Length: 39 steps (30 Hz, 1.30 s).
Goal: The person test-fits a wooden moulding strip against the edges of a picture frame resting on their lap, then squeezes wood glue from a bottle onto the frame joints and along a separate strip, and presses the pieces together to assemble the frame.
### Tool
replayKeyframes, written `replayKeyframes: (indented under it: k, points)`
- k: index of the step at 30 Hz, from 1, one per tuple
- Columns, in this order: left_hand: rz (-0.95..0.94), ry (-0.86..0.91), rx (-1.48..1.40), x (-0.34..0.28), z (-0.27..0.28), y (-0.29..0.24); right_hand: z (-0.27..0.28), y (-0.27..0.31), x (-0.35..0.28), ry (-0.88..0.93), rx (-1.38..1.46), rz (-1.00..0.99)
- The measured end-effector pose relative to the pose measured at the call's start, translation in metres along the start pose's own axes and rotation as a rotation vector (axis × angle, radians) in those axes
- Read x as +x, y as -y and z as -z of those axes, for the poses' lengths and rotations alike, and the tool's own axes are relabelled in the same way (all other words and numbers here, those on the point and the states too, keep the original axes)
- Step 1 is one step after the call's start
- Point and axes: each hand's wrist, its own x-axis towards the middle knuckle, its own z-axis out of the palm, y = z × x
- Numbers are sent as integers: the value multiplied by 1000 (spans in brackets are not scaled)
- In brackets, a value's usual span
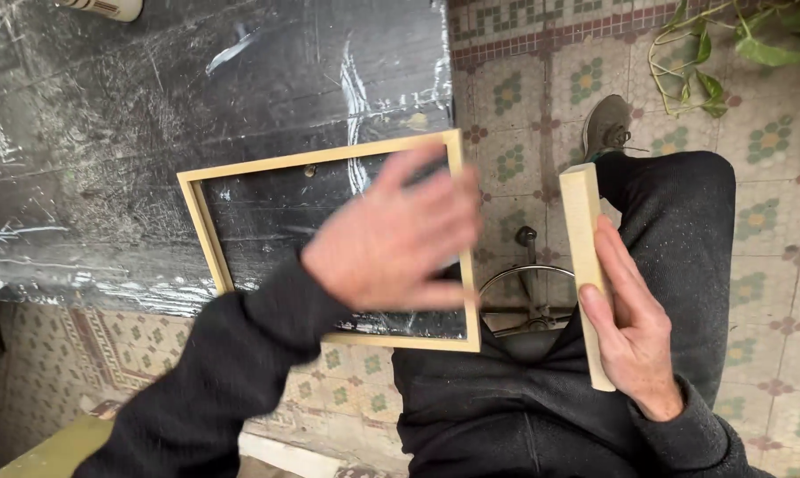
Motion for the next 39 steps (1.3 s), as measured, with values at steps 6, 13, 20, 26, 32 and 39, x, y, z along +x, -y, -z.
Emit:
replayKeyframes:
  k: [6, 13, 20, 26, 32, 39]
  points:
    - [249, -90, 251, 14, 34, 71, 14, 3, -9, -36, 2, 20]
    - [171, 148, -91, -5, 33, -61, 30, 2, -4, -78, 114, 71]
    - [98, 190, -116, -26, 5, -99, 29, 11, -13, -49, 88, 142]
    - [33, 88, -248, -36, 3, -106, 19, 17, -19, -50, 111, 113]
    - [311, -106, -243, -49, 44, -36, 11, 20, -22, -18, 108, 88]
    - [575, -132, 22, -89, 19, 24, 5, 29, -28, -29, 251, 53]
